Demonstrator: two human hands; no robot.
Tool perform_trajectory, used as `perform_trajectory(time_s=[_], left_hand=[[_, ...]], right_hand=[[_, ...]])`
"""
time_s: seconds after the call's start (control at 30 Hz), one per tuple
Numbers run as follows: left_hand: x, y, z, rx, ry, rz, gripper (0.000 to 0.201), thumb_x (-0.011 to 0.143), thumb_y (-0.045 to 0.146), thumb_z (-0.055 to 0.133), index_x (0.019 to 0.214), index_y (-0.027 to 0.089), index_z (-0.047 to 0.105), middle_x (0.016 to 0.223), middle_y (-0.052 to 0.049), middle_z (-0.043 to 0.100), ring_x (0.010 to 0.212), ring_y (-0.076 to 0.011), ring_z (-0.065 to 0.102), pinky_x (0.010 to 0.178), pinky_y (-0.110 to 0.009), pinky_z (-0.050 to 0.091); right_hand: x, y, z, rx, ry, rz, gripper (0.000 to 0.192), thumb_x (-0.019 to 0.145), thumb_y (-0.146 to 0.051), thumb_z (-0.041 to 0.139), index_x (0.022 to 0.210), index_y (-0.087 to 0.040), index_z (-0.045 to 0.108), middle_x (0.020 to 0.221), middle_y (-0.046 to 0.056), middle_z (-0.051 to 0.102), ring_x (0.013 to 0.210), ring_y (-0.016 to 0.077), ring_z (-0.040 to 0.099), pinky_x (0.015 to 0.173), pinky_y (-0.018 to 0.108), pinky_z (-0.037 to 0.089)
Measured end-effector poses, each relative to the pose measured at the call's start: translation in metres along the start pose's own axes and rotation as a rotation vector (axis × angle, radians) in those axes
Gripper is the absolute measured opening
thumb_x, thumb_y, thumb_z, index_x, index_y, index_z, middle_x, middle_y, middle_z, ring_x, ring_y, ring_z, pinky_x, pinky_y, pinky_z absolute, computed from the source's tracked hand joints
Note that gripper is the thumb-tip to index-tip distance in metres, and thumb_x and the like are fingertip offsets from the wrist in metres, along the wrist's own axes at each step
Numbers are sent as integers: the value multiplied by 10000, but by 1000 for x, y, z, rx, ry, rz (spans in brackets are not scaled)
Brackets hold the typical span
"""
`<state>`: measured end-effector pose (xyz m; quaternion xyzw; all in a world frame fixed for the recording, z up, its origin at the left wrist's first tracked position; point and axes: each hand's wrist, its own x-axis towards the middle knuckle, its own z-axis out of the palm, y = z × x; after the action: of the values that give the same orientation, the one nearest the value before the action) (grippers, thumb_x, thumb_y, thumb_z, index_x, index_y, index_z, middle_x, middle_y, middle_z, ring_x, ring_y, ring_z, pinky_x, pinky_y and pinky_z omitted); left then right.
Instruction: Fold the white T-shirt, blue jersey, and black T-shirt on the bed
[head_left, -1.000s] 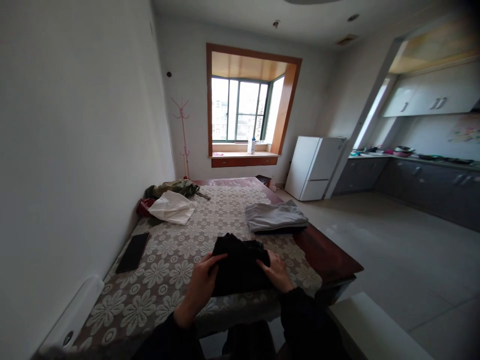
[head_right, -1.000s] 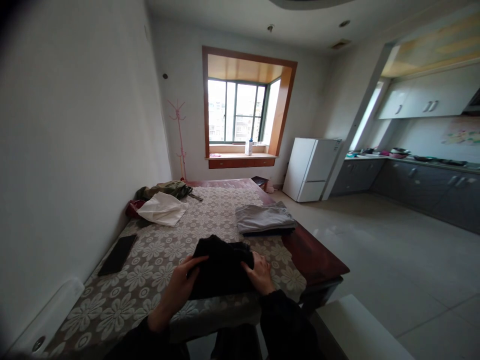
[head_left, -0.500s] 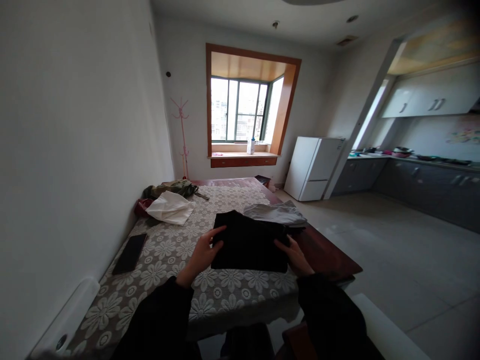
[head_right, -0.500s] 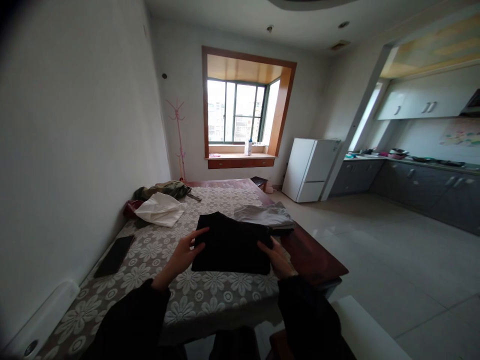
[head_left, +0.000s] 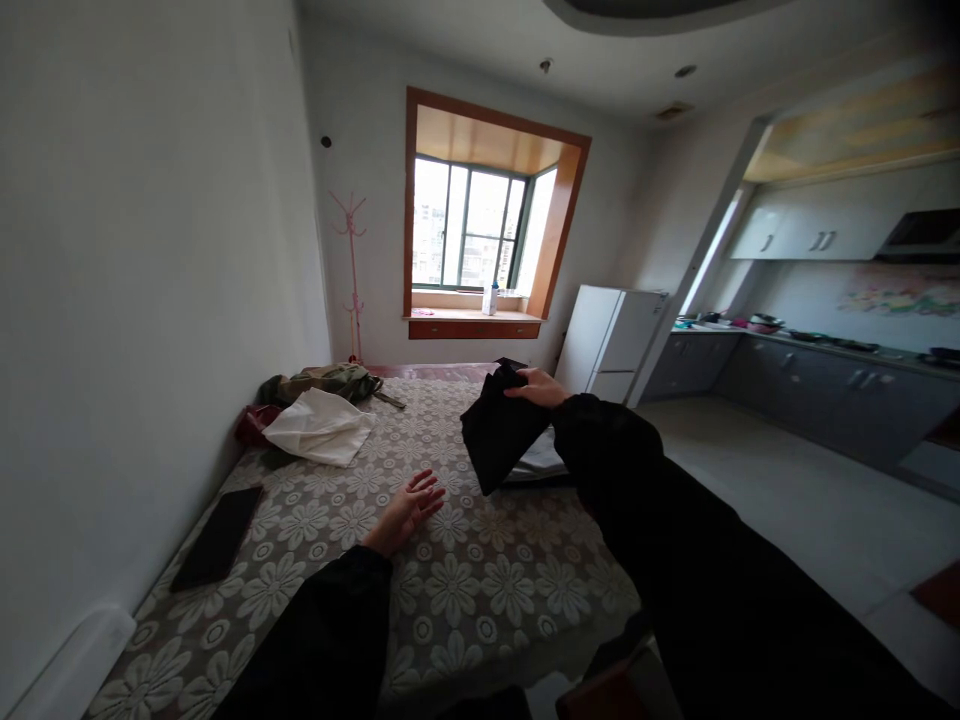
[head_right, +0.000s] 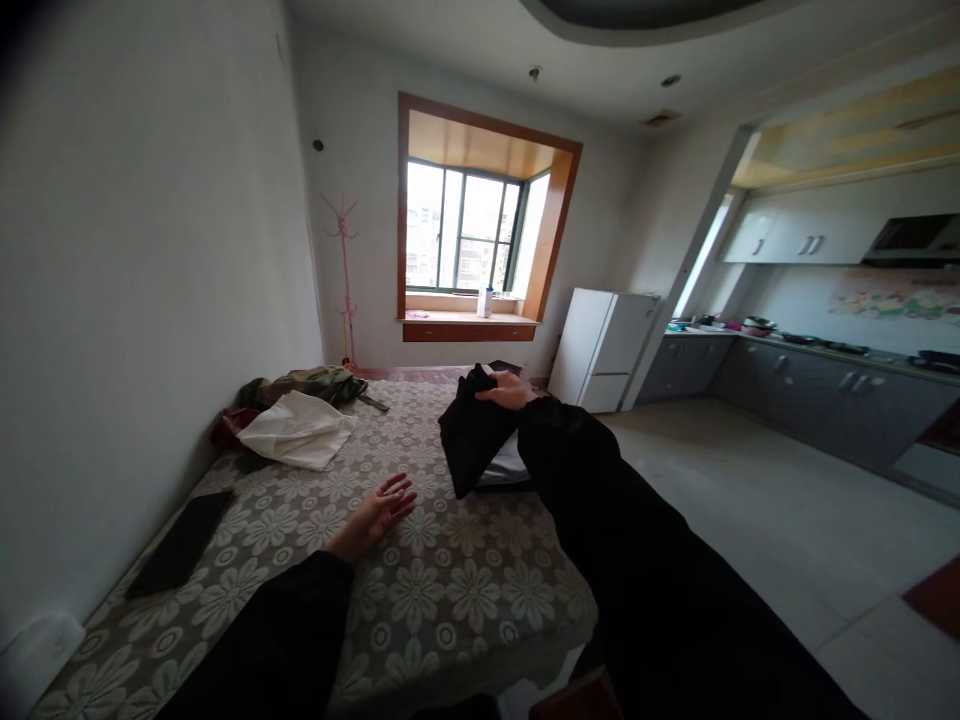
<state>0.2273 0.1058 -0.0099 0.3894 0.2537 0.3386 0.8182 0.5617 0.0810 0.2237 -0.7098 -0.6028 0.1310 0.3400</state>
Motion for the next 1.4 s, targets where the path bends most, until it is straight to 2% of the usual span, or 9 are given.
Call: perform_trajectory(time_s=[0.17, 0.37, 0.47, 0.57, 0.7, 0.87, 1.0, 1.2, 1.4], left_hand=[[4, -3, -3, -23, -10, -35, 475, 777, 131, 784, 1222, 213, 636, 1454, -145, 533, 1044, -218, 708, 891, -339, 591], [4, -3, -2, -38, -21, -39, 447, 796, 162, 781, 1219, 214, 647, 1416, -147, 573, 1030, -213, 710, 883, -330, 584], [2, -2, -2, -45, -20, -42, 428, 807, 170, 773, 1213, 212, 646, 1407, -145, 580, 1022, -209, 710, 889, -332, 582], [1, -2, -1, -52, -23, -42, 410, 824, 192, 764, 1215, 215, 641, 1398, -140, 586, 1026, -207, 708, 902, -335, 575], [0, -2, 0, -53, -29, -38, 393, 841, 220, 753, 1216, 208, 636, 1383, -146, 592, 1031, -213, 707, 912, -343, 566], [3, -2, -1, -49, -39, -40, 409, 841, 251, 761, 1224, 199, 628, 1351, -167, 610, 1071, -251, 698, 938, -386, 551], [6, -3, -2, -45, -37, -50, 398, 844, 254, 761, 1217, 201, 633, 1367, -165, 603, 1082, -253, 693, 955, -397, 545], [5, -3, -1, -36, -39, -47, 382, 855, 268, 748, 1213, 200, 633, 1372, -159, 604, 1068, -239, 695, 939, -380, 554], [3, -3, -2, -27, -49, -36, 391, 852, 280, 750, 1216, 204, 630, 1362, -163, 608, 1081, -250, 690, 938, -381, 548]], right_hand=[[26, 16, -20, -17, 10, 93, 306, 694, -392, 872, 904, -187, 786, 858, 22, 766, 903, 257, 708, 887, 332, 550], [20, 59, -40, -40, 77, 256, 351, 790, -465, 820, 942, -151, 774, 884, 77, 777, 821, 238, 728, 781, 314, 591], [4, 87, -38, -127, 87, 361, 333, 849, -448, 786, 929, -127, 750, 882, 88, 762, 826, 233, 723, 801, 352, 594], [-16, 112, -27, -233, 90, 436, 271, 950, -401, 693, 1025, -140, 702, 1009, 62, 729, 905, 206, 702, 857, 402, 585], [-33, 130, -14, -326, 125, 441, 279, 986, -402, 644, 1134, -167, 666, 1160, 71, 680, 1013, 218, 669, 910, 432, 565], [-20, 123, -17, -381, 168, 370, 315, 980, -426, 627, 1116, -150, 696, 1124, 103, 716, 1039, 245, 676, 943, 434, 534], [1, 99, -23, -404, 202, 255, 316, 954, -401, 617, 1121, -160, 733, 1138, 135, 738, 1135, 301, 650, 957, 347, 486], [20, 66, -19, -380, 191, 108, 399, 944, -455, 616, 1235, -193, 690, 1202, 101, 723, 1150, 286, 639, 959, 325, 474], [12, 83, -20, -391, 187, 178, 347, 966, -387, 586, 1218, -174, 691, 1168, 108, 732, 1098, 257, 670, 931, 318, 503]])
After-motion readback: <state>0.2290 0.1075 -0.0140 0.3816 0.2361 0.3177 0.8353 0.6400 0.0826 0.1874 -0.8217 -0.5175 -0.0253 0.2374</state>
